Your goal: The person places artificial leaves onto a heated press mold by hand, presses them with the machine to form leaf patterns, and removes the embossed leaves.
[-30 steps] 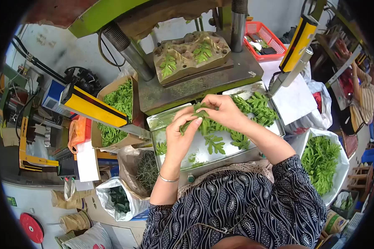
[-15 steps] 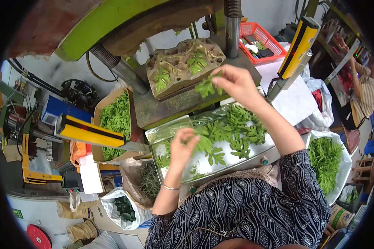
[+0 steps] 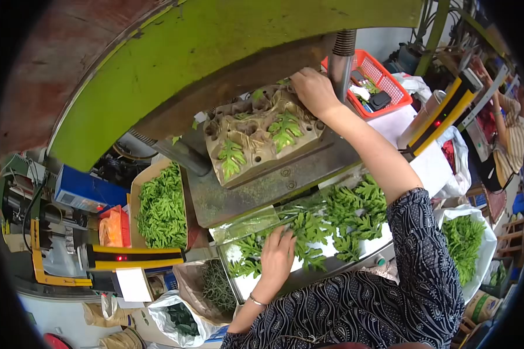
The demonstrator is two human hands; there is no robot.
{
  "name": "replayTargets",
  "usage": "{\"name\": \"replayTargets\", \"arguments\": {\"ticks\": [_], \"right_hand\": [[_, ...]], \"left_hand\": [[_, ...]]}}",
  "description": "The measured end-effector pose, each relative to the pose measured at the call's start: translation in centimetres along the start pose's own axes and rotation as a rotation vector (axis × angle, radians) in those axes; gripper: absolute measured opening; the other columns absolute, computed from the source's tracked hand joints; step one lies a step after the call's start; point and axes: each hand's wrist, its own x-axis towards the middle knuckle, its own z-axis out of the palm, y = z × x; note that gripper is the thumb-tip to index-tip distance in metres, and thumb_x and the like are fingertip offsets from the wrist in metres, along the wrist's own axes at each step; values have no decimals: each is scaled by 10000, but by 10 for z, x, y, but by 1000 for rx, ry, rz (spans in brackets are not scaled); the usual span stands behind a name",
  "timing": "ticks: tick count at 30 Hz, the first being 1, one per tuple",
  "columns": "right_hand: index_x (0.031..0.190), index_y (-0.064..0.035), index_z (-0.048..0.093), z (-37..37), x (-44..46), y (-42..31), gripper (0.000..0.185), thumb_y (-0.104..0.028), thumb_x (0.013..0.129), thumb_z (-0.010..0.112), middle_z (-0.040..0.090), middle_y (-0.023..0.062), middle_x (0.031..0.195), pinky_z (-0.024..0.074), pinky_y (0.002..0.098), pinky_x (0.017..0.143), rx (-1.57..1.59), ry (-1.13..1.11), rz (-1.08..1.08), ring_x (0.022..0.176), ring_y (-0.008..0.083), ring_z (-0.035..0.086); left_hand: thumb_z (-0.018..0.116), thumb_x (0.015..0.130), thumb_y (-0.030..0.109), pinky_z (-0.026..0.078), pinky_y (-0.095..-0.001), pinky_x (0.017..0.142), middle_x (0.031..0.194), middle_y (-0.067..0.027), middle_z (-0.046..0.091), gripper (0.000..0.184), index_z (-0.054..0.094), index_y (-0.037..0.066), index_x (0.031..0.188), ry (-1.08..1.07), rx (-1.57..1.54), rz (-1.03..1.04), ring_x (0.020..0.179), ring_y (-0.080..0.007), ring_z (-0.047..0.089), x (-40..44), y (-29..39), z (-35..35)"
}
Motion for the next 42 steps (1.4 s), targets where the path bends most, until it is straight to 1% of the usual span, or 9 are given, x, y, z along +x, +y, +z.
{"name": "replayTargets", "arguments": {"ticks": [4,9,15,20,25,29,34,39,42], "right_hand": [[825,1,626,21,-6,16,147,-29,744,508,654,157,865,474,416,685,247,-223,128,784,365,599],[829,5,626,8,2,14,172,-6,721,493,652,175,847,474,430,696,281,-440,81,787,384,592],[841,8,627,9,8,18,193,4,713,483,655,176,848,478,429,708,290,-470,95,781,385,594],[857,8,632,0,10,11,212,6,710,480,658,176,860,477,429,716,164,-260,168,785,386,595],[864,5,636,-6,16,4,227,16,703,477,660,170,868,477,425,715,248,-354,178,784,388,593],[876,8,640,26,4,27,250,29,698,465,662,169,868,476,423,720,469,-422,124,786,390,594],[881,16,638,12,9,19,265,41,701,445,661,170,853,476,419,725,454,-471,214,786,387,595],[889,19,638,3,9,11,278,50,703,433,662,173,861,476,419,733,399,-340,266,793,383,597],[852,14,633,9,9,16,218,31,719,461,651,174,829,474,414,711,408,-360,250,767,374,592]], "left_hand": [[627,809,17,503,-289,620,1018,-101,629,181,621,-9,989,59,-43,30,732,-239,602,6,-5,-14],[611,819,-5,498,-269,610,1030,-106,635,148,634,-16,965,61,-310,-100,703,-209,605,23,-3,-18],[572,843,-33,504,-243,618,1004,-127,638,138,633,-38,967,10,-543,-217,713,-193,647,52,3,-21],[566,860,-21,500,-233,584,984,-124,641,132,633,-40,973,35,-557,-145,641,-179,641,60,-1,-21],[570,858,-20,503,-234,586,973,-126,640,132,633,-40,972,6,-580,-146,652,-179,643,58,-1,-18],[572,860,-17,505,-230,583,967,-127,641,133,635,-38,975,1,-587,-135,652,-178,643,55,-3,-14],[573,859,-19,506,-225,580,968,-127,643,133,635,-40,975,-25,-592,-145,649,-177,642,59,-2,-13],[576,858,-18,502,-221,571,970,-126,645,134,636,-38,977,-27,-626,-165,646,-176,640,59,-5,-10],[579,858,-17,500,-221,570,977,-126,644,130,639,-37,972,-28,-614,-171,642,-174,638,63,-4,-11]]}}
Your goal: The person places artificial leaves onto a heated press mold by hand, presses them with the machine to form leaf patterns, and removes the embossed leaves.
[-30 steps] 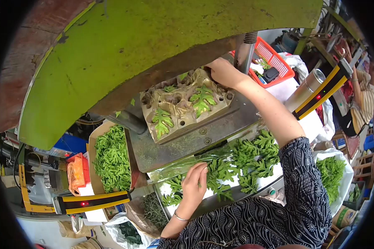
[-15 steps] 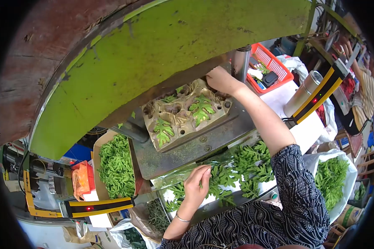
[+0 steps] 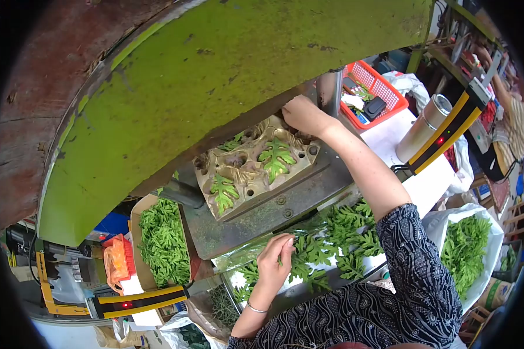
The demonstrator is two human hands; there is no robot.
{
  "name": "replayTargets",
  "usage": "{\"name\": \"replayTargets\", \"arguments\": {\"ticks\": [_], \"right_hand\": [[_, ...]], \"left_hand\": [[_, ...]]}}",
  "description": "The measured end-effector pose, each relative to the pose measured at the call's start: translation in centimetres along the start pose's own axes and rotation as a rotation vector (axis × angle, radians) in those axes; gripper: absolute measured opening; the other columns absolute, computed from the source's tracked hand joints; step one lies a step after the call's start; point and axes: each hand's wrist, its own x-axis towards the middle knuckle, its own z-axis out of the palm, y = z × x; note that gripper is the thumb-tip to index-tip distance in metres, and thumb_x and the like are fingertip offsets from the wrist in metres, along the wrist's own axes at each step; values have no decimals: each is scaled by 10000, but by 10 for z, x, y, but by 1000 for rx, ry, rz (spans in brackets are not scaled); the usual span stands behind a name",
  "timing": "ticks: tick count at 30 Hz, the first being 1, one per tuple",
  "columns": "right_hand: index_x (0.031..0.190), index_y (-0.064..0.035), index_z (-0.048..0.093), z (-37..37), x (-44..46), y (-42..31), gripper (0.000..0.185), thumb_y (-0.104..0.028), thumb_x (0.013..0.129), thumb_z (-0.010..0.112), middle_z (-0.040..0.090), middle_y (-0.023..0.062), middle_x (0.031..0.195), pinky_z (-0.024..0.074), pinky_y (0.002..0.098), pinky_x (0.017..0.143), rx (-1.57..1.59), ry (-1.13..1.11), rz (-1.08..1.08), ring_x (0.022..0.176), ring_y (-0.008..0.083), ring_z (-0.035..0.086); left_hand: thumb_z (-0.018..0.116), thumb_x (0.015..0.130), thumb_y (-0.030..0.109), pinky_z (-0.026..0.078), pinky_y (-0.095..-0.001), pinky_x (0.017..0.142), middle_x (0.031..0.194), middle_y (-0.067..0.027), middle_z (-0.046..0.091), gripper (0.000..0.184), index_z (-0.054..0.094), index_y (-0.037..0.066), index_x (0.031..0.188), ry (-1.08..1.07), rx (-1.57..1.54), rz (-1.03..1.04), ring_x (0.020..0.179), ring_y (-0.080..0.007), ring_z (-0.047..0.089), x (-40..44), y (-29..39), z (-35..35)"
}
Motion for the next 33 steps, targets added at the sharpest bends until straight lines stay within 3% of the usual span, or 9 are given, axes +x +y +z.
{"name": "replayTargets", "arguments": {"ticks": [3,7,9,10,13,18,22,27,33], "right_hand": [[816,10,628,3,-6,-1,160,13,735,489,640,174,796,472,409,689,8,-44,-11,741,365,587],[721,-14,598,-16,-35,-47,88,-86,769,581,610,134,714,459,386,630,-77,378,-307,673,302,574],[790,-26,611,-25,-80,-70,127,-148,801,645,602,65,682,430,331,667,93,-36,-298,622,226,538],[805,-47,618,-33,-104,-94,103,-148,815,633,592,17,664,408,350,772,130,-177,-350,650,200,546],[825,-67,628,-9,-160,-112,70,-137,824,621,594,15,679,387,369,827,300,-426,-365,657,197,543],[762,-70,601,6,-195,-125,125,-174,829,598,581,21,668,411,323,787,457,-395,-266,638,189,545],[793,-68,613,-2,-202,-135,116,-170,841,587,604,28,745,395,325,822,293,-343,-329,706,193,550],[852,-50,628,-8,-203,-153,91,-137,825,625,624,36,814,397,345,844,196,-317,-388,769,196,561],[843,-49,631,-15,-185,-153,86,-135,829,627,625,34,850,400,334,837,292,-374,-415,788,196,556]], "left_hand": [[598,851,1,496,-222,567,985,-125,645,150,636,-28,994,11,23,-9,650,-170,636,2,0,-1],[658,818,56,499,-235,585,1051,-136,631,356,564,-12,1155,58,164,-59,734,-169,636,9,12,-5],[664,801,43,521,-265,565,1137,-174,573,498,470,-40,1252,59,169,-73,716,-187,620,9,15,-9],[664,801,43,521,-265,565,1137,-174,573,498,470,-40,1252,67,166,-78,716,-187,620,9,18,-9],[678,789,53,523,-260,565,1152,-191,560,583,423,-42,1305,99,302,36,728,-197,625,5,25,-7],[676,800,58,511,-239,553,1151,-176,559,574,427,-43,1307,129,347,200,728,-180,623,-14,23,-7],[647,829,43,493,-213,550,1019,-131,622,407,528,-42,1208,-93,-443,-255,711,-149,622,-40,47,-35],[619,852,24,470,-186,537,819,-74,649,213,617,-30,1059,-8,-627,-362,639,-112,599,-59,34,-43],[605,860,13,456,-178,533,690,-50,632,101,646,-13,949,117,-734,-299,585,-101,578,-47,43,-44]]}}
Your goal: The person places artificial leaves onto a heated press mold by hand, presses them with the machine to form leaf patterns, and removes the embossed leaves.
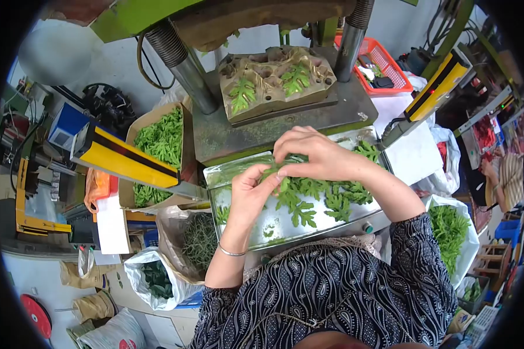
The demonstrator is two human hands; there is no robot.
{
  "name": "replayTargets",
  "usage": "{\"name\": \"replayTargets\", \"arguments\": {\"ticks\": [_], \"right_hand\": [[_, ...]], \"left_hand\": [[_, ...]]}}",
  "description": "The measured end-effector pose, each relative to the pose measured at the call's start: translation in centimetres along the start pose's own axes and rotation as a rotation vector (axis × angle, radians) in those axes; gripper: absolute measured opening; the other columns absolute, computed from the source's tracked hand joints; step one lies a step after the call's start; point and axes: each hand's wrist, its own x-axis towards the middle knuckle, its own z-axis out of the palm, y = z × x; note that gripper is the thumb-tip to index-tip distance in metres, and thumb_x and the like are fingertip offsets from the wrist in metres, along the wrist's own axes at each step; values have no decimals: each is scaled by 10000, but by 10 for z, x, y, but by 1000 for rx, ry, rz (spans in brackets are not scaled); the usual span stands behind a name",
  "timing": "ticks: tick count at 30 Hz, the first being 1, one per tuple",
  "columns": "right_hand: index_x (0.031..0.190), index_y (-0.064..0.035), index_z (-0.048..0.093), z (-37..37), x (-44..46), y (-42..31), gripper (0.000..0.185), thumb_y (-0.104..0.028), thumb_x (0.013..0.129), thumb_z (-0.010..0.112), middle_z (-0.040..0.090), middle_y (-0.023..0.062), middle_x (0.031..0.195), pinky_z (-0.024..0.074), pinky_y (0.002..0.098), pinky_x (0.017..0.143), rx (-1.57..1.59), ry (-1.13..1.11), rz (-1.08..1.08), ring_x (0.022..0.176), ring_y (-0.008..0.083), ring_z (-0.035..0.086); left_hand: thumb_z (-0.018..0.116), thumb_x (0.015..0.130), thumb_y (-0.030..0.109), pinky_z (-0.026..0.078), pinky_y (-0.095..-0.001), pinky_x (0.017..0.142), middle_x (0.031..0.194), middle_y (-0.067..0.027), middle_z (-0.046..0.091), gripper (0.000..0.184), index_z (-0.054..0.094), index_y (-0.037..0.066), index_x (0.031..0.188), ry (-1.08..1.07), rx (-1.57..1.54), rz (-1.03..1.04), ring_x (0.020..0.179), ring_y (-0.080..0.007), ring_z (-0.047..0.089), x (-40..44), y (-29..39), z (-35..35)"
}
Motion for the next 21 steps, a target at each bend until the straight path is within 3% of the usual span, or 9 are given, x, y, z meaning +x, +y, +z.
{"name": "replayTargets", "arguments": {"ticks": [4,6,7,9,14,20,21], "right_hand": [[848,-43,636,-27,31,17,107,-149,838,625,626,37,870,411,318,814,-92,3,-99,799,195,550],[843,-26,639,-46,51,37,123,-147,840,613,627,54,845,428,296,733,-30,315,34,749,202,553],[843,-26,639,-54,62,48,123,-147,840,613,627,54,845,428,296,733,-35,315,34,749,202,553],[744,4,606,-67,84,69,189,-174,801,581,618,76,748,437,345,689,-99,548,292,718,234,544],[751,26,605,-60,114,140,189,-155,792,570,608,93,713,437,349,670,-454,485,514,674,257,532],[780,24,615,-49,121,158,199,-169,795,570,618,113,761,440,354,682,-645,402,514,703,264,536],[788,22,617,-50,118,149,204,-177,796,574,620,113,784,438,357,694,-606,436,436,715,263,536]], "left_hand": [[617,857,20,463,-188,544,773,-77,663,103,636,-13,953,193,67,55,574,-103,570,18,7,1],[618,858,22,467,-188,557,795,-81,669,108,634,-14,959,170,18,48,590,-104,578,28,11,-7],[619,859,23,470,-188,569,817,-85,675,112,633,-14,964,152,-29,36,606,-105,585,32,13,-14],[622,860,26,477,-188,595,860,-93,686,122,630,-14,975,115,-122,12,637,-107,600,41,14,-23],[629,857,18,483,-182,635,920,-99,692,145,628,-4,1000,158,-6,82,675,-103,611,64,-3,-16],[635,847,2,480,-176,646,914,-90,693,165,629,8,1012,225,10,52,678,-91,599,65,-8,-20],[632,844,-3,482,-187,655,909,-98,692,163,630,9,1006,223,21,48,690,-100,600,63,-7,-21]]}}
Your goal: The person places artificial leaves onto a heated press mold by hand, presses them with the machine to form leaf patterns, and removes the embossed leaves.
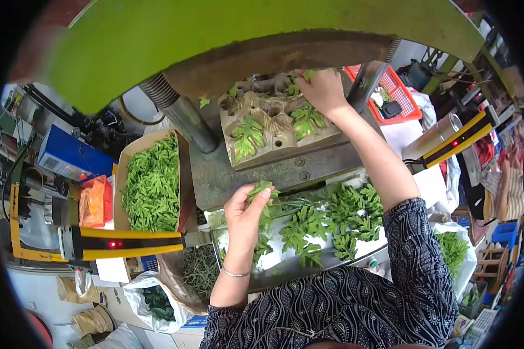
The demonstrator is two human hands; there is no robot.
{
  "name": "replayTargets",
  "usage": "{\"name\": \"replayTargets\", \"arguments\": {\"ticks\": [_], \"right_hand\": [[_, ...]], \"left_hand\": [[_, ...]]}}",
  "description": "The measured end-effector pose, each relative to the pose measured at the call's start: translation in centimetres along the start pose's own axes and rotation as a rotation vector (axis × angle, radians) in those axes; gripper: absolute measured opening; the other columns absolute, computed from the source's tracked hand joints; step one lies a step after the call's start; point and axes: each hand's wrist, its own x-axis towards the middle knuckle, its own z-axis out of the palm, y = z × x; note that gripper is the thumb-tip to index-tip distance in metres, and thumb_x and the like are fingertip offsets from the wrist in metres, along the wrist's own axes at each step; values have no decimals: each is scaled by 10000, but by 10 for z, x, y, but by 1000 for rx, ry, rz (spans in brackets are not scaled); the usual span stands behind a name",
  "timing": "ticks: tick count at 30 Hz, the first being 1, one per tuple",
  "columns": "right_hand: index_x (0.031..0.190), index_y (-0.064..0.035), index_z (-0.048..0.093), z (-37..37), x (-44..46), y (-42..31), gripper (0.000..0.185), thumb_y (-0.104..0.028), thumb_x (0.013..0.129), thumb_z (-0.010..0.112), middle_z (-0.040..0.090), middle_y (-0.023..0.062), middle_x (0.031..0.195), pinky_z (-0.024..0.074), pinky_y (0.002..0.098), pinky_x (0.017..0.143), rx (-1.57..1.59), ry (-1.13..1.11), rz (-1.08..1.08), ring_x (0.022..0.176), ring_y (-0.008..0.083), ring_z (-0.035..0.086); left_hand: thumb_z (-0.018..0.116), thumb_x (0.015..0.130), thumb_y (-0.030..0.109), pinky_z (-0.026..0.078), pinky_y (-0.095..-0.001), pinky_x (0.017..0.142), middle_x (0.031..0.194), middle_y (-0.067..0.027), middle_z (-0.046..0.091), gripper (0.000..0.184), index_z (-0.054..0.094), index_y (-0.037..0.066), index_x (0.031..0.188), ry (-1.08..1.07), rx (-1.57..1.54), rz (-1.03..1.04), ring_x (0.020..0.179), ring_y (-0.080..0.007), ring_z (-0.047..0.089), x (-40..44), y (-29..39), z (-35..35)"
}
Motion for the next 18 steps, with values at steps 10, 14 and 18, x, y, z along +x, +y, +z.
{"name": "replayTargets", "arguments": {"ticks": [10,14,18], "right_hand": [[823,-42,630,-76,-112,-86,160,-202,821,622,620,67,1019,402,349,865,357,-479,-569,981,223,509],[806,-54,620,-83,-109,-98,173,-222,836,589,623,60,968,383,346,885,320,-586,-653,959,207,500],[753,-42,615,-71,-80,-102,158,-178,832,613,626,54,986,396,339,857,515,-320,-418,959,205,500]], "left_hand": [[618,842,-9,462,-191,676,880,-90,686,148,648,8,987,-161,196,7,726,-104,596,-38,16,-10],[640,834,-6,428,-154,641,867,-48,678,113,670,5,942,-72,201,93,721,-76,582,-46,26,-11],[637,838,-1,439,-163,678,894,-52,676,107,663,-9,941,120,-47,198,737,-81,583,-43,36,-27]]}}
